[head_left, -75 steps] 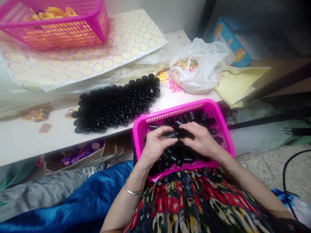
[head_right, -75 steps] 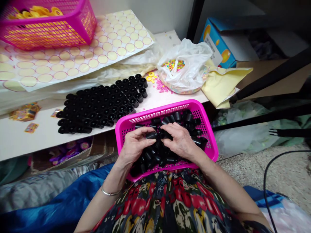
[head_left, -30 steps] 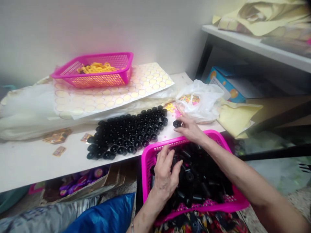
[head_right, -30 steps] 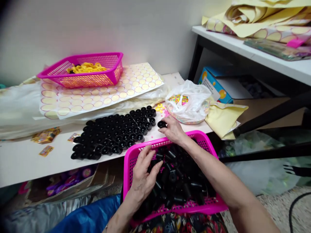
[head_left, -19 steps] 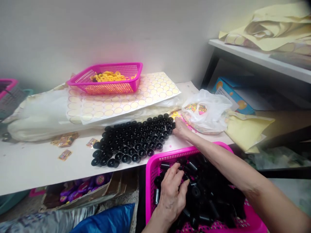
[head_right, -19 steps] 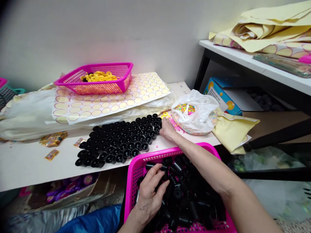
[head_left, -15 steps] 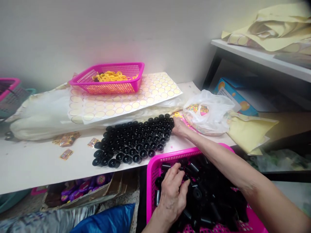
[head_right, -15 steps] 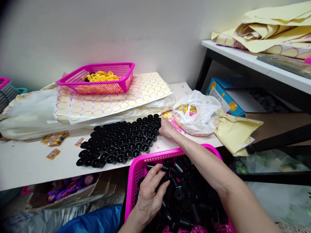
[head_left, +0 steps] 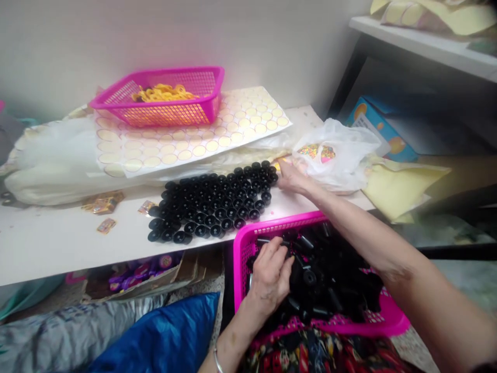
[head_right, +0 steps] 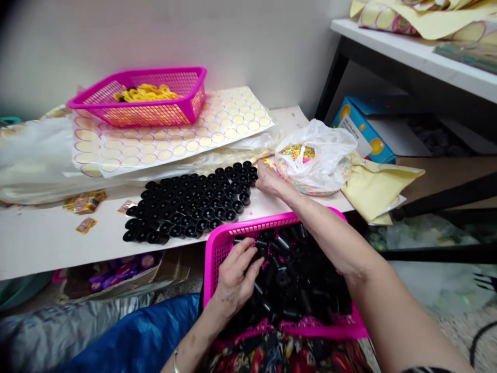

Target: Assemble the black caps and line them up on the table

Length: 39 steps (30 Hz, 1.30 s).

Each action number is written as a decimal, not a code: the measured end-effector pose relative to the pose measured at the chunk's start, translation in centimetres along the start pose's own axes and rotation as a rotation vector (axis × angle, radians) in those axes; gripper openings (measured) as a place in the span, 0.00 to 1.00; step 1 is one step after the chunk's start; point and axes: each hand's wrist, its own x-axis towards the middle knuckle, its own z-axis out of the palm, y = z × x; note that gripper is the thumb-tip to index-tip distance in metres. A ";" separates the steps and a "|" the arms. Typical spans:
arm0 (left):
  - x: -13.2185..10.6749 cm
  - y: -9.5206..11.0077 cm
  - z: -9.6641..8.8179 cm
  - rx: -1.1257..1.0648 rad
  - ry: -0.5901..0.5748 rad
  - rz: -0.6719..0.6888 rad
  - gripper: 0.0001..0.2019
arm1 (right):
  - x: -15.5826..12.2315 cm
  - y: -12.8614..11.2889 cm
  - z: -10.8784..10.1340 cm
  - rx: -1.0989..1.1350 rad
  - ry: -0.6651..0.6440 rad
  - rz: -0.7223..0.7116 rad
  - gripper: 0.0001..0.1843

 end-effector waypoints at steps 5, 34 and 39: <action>-1.4 -1.2 -0.1 -0.008 -0.029 -0.062 0.10 | -7.0 0.6 -3.7 0.136 0.043 -0.037 0.11; 3.1 -0.4 3.5 0.511 -0.770 -0.264 0.12 | -20.9 5.1 0.4 -0.045 -0.131 -0.036 0.17; 3.2 -1.1 3.2 0.315 -0.679 -0.309 0.09 | -21.3 5.1 0.3 0.530 -0.125 0.173 0.15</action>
